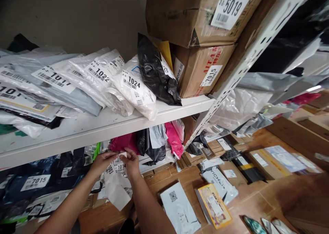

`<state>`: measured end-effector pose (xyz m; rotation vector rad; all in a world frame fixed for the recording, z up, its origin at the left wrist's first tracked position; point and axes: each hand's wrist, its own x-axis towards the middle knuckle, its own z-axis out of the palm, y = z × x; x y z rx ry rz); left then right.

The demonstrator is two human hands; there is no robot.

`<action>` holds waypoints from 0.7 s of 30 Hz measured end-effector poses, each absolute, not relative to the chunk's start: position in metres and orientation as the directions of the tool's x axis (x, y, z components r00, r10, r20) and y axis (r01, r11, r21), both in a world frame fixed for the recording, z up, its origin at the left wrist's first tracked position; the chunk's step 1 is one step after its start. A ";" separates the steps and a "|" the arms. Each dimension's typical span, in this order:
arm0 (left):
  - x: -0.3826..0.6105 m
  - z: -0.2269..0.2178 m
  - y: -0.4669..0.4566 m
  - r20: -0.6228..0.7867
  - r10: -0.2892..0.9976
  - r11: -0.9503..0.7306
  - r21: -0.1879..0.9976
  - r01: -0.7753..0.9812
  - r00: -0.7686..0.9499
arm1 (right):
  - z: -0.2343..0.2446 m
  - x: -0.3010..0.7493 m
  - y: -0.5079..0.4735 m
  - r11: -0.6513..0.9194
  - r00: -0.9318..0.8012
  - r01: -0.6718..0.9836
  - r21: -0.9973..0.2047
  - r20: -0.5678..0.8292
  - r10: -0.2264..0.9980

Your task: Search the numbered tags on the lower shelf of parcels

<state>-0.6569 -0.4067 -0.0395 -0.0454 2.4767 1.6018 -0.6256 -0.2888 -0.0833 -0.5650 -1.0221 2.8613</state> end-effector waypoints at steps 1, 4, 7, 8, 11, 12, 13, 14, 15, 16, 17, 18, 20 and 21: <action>-0.656 -0.040 -0.406 -0.173 0.070 0.407 0.904 -0.130 -0.982 | -0.083 -0.624 -0.288 -0.783 -0.930 0.087 -0.616 -0.332 0.158; -0.652 -0.041 -0.401 -0.166 0.057 0.370 0.919 -0.134 -0.984 | -0.083 -0.623 -0.287 -0.788 -0.916 0.112 -0.606 -0.371 0.155; -0.649 -0.042 -0.395 -0.166 0.025 0.332 0.932 -0.148 -0.986 | -0.085 -0.624 -0.287 -0.796 -0.901 0.119 -0.593 -0.402 0.165; -0.648 -0.042 -0.394 -0.168 0.013 0.319 0.935 -0.155 -0.986 | -0.086 -0.624 -0.287 -0.800 -0.898 0.124 -0.587 -0.409 0.161; -0.646 -0.042 -0.392 -0.189 -0.010 0.283 0.941 -0.184 -0.982 | -0.085 -0.623 -0.284 -0.816 -0.904 0.162 -0.554 -0.415 0.102; -0.646 -0.042 -0.393 -0.200 -0.015 0.270 0.943 -0.196 -0.980 | -0.085 -0.623 -0.281 -0.822 -0.910 0.183 -0.539 -0.410 0.066; -0.646 -0.042 -0.393 -0.213 -0.019 0.256 0.943 -0.210 -0.977 | -0.084 -0.621 -0.279 -0.827 -0.916 0.204 -0.524 -0.401 0.028; -0.646 -0.042 -0.394 -0.228 -0.022 0.243 0.943 -0.226 -0.973 | -0.083 -0.620 -0.276 -0.829 -0.921 0.223 -0.512 -0.389 -0.008; -0.646 -0.042 -0.395 -0.245 -0.022 0.231 0.942 -0.243 -0.969 | -0.082 -0.618 -0.273 -0.831 -0.926 0.236 -0.503 -0.375 -0.036; -0.646 -0.041 -0.396 -0.263 -0.018 0.221 0.940 -0.261 -0.965 | -0.081 -0.616 -0.271 -0.832 -0.932 0.241 -0.500 -0.359 -0.055; -0.646 -0.040 -0.397 -0.281 -0.011 0.214 0.937 -0.277 -0.960 | -0.079 -0.615 -0.269 -0.832 -0.938 0.239 -0.501 -0.342 -0.063; -0.647 -0.040 -0.398 -0.296 -0.003 0.212 0.933 -0.290 -0.955 | -0.078 -0.613 -0.268 -0.831 -0.944 0.230 -0.507 -0.324 -0.063; -0.647 -0.039 -0.399 -0.312 0.011 0.224 0.927 -0.301 -0.950 | -0.076 -0.611 -0.266 -0.826 -0.956 0.196 -0.529 -0.290 -0.041; -0.647 -0.038 -0.400 -0.311 0.015 0.240 0.924 -0.298 -0.950 | -0.076 -0.611 -0.266 -0.821 -0.961 0.176 -0.543 -0.277 -0.022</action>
